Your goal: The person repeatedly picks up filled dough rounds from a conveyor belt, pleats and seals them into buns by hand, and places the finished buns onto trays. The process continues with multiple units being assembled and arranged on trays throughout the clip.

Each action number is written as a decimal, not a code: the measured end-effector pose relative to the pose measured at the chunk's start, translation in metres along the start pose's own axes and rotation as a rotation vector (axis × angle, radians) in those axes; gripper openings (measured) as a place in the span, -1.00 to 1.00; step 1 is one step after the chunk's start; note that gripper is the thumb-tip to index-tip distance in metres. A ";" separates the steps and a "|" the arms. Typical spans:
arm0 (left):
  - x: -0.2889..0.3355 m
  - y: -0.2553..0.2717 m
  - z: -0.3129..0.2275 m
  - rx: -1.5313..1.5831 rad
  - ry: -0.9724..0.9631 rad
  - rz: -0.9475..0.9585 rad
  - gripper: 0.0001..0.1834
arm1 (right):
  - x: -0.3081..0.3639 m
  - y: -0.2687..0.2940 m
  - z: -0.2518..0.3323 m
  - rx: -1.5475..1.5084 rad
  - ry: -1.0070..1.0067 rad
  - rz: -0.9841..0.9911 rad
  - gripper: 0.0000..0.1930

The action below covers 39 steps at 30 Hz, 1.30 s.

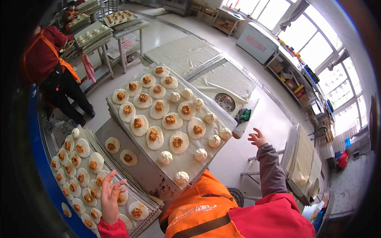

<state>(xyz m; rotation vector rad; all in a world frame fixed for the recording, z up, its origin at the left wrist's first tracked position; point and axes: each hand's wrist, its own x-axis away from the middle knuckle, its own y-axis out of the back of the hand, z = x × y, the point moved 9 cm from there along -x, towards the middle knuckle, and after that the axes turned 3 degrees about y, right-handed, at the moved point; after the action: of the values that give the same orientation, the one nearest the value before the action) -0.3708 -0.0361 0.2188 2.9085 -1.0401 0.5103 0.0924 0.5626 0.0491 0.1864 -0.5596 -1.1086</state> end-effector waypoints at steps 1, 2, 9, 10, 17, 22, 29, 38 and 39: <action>-0.001 -0.016 -0.001 0.066 -0.030 0.042 -0.47 | -0.024 0.001 -0.010 -0.002 0.007 0.043 -0.39; -0.003 -0.030 0.000 0.114 -0.047 0.046 -0.48 | -0.047 0.006 -0.020 0.000 -0.054 0.001 -0.40; -0.019 -0.169 0.005 0.249 -0.399 -0.186 -0.47 | -0.098 -0.227 0.094 0.114 0.330 0.657 -0.43; -0.032 -0.201 0.006 0.339 -0.353 -0.150 -0.45 | -0.085 -0.256 0.102 0.165 0.350 0.758 -0.43; -0.070 -0.349 -0.005 0.375 -0.422 -0.138 -0.57 | 0.008 -0.292 0.123 0.365 0.459 1.194 -0.42; -0.135 -0.446 0.014 0.328 -0.324 0.132 -0.57 | -0.009 -0.263 0.113 0.373 0.398 1.268 -0.42; -0.189 -0.663 0.091 0.425 0.139 0.803 -0.58 | -0.055 -0.122 0.074 0.104 0.042 1.114 -0.39; -0.181 -0.731 0.200 0.297 0.296 0.738 -0.37 | -0.049 -0.031 0.011 -0.330 -0.321 1.052 -0.36; -0.185 -0.727 0.198 0.178 0.199 0.719 -0.26 | -0.047 -0.027 0.007 -0.373 -0.352 1.051 -0.35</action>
<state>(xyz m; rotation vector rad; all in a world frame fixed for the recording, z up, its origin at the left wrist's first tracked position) 0.0042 0.6204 0.0457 2.4521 -2.0807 0.9144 0.0519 0.5927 0.0284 -0.5908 -0.6298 -0.1893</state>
